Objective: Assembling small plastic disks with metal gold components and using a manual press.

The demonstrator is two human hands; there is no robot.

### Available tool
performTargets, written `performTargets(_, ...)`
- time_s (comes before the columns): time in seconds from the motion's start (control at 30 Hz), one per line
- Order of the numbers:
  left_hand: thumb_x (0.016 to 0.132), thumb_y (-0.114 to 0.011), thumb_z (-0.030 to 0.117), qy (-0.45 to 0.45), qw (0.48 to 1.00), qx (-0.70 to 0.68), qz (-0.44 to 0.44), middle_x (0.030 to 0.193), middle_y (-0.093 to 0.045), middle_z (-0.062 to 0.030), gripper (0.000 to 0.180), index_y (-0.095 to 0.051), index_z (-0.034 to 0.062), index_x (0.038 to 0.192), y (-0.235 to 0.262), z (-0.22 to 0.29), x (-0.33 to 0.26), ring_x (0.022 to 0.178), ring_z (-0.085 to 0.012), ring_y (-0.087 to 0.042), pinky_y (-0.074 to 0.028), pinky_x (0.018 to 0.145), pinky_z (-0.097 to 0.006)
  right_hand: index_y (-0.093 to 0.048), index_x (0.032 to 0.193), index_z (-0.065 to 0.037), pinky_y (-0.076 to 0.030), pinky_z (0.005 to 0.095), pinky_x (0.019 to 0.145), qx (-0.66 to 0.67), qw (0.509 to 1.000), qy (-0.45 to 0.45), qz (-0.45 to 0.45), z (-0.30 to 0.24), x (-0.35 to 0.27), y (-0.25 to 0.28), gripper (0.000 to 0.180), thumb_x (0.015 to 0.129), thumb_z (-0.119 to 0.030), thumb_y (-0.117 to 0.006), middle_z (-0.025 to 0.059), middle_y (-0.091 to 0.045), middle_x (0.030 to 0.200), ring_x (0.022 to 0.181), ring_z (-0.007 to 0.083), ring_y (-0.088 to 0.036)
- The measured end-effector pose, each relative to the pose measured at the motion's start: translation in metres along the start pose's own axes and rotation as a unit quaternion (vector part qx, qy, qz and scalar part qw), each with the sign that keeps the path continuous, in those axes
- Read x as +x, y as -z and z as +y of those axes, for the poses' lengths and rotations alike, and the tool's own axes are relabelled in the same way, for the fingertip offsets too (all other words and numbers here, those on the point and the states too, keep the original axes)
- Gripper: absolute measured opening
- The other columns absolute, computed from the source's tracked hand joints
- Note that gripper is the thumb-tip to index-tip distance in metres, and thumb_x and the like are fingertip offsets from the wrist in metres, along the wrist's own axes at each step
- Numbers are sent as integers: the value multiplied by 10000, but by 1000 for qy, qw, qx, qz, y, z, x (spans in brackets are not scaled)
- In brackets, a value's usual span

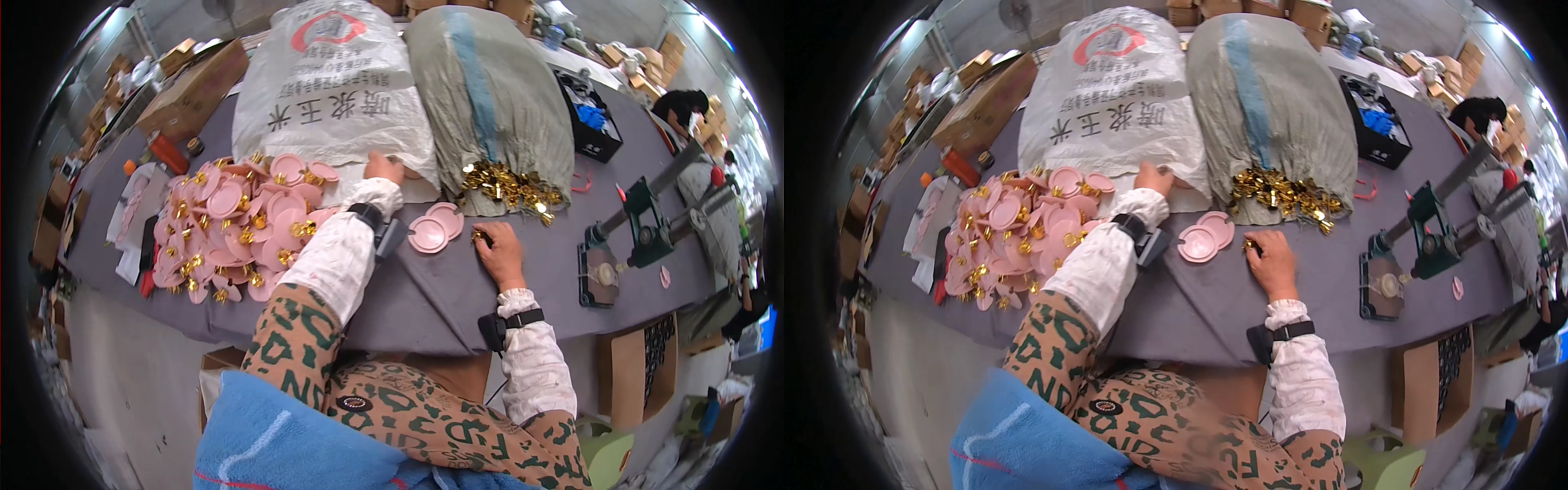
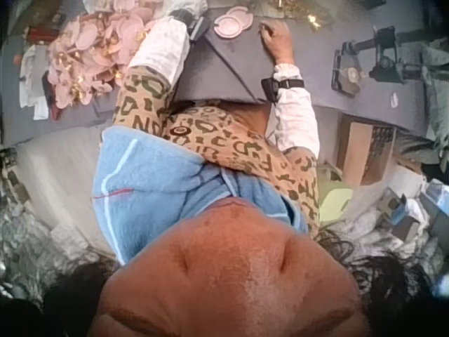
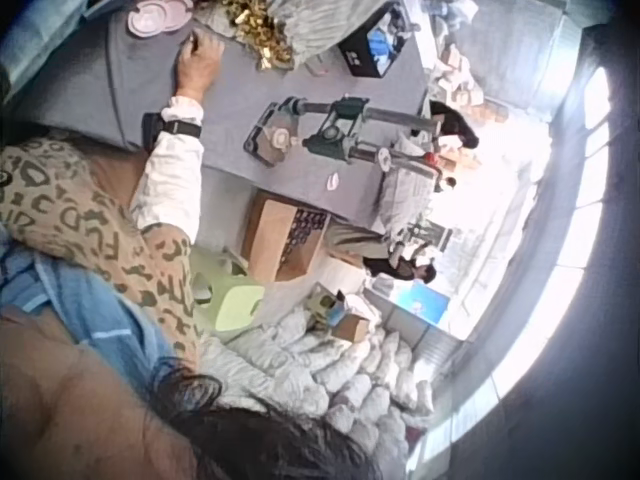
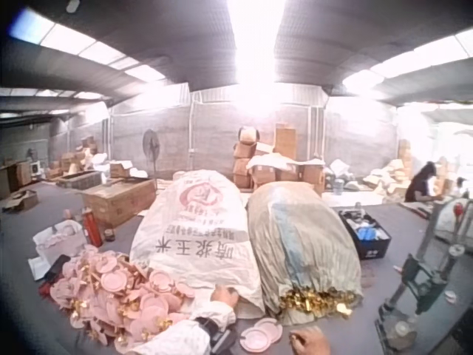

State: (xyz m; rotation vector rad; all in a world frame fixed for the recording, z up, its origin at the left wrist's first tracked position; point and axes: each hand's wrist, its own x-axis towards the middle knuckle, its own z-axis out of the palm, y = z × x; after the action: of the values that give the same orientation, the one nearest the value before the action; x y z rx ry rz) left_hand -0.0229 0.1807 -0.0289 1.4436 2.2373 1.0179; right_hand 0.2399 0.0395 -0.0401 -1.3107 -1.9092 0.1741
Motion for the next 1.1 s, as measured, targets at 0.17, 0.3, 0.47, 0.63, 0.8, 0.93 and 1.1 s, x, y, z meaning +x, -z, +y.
performTargets(0.17, 728, -668, 247, -297, 924, 177, -162, 798, -664, -216, 244, -722, 32, 830, -27, 6, 12, 790, -399, -652, -519, 728, -476, -713, 943, -105, -488, 415, 815, 19, 999, -42, 30, 17, -17, -7, 201, 753, -133, -654, 106, -667, 919, 924, 320, -590)
performTargets(0.3, 806, -648, 269, -481, 724, 487, -84, 839, -689, -178, 254, -708, 54, 927, -50, -152, 142, 805, -305, -683, -537, 734, -413, -703, 948, -88, -484, 410, 843, 107, 994, -2, 25, -27, 3, -21, 222, 739, -113, -631, 113, -650, 955, 942, 319, -581)
performTargets(0.47, 813, -651, 268, -573, 712, 377, -153, 877, -696, -177, 270, -704, 47, 959, -120, -82, 112, 827, -298, -687, -537, 750, -401, -671, 906, -87, -495, 396, 796, 52, 997, -8, 64, 11, -11, -25, 173, 739, -109, -632, 69, -648, 897, 905, 288, -573)
performTargets(0.63, 822, -654, 268, -501, 756, 356, -225, 925, -706, -176, 292, -698, 40, 998, -39, -80, 73, 855, -289, -693, -538, 771, -384, -666, 894, -85, -495, 388, 764, 65, 995, -10, 75, 11, -9, -23, 151, 746, -90, -636, 51, -645, 867, 875, 276, -567)
performTargets(0.8, 849, -655, 217, -401, 852, 136, -308, 972, -713, -163, 281, -680, 27, 1055, 39, 30, -26, 900, -291, -694, -531, 800, -369, -669, 913, -79, -495, 393, 781, 104, 992, -20, 66, 10, -7, -23, 159, 757, -97, -642, 82, -642, 889, 894, 292, -573)
performTargets(0.93, 900, -574, 206, -465, 821, 68, -325, 1121, -642, -235, 356, -591, 43, 1216, 36, 7, -53, 1036, -394, -618, -480, 916, -426, -669, 978, -71, -498, 384, 792, 69, 997, 12, 24, 11, -7, -22, 225, 754, -78, -648, 85, -632, 935, 909, 290, -577)
performTargets(1.1, 783, -681, 224, -441, 825, 42, -350, 1069, -600, -243, 377, -613, 47, 1109, 34, -4, -76, 972, -431, -586, -484, 862, -455, -667, 996, -71, -485, 387, 833, 43, 996, 71, 22, 1, -9, -17, 258, 755, -159, -691, 113, -592, 1019, 950, 317, -560)
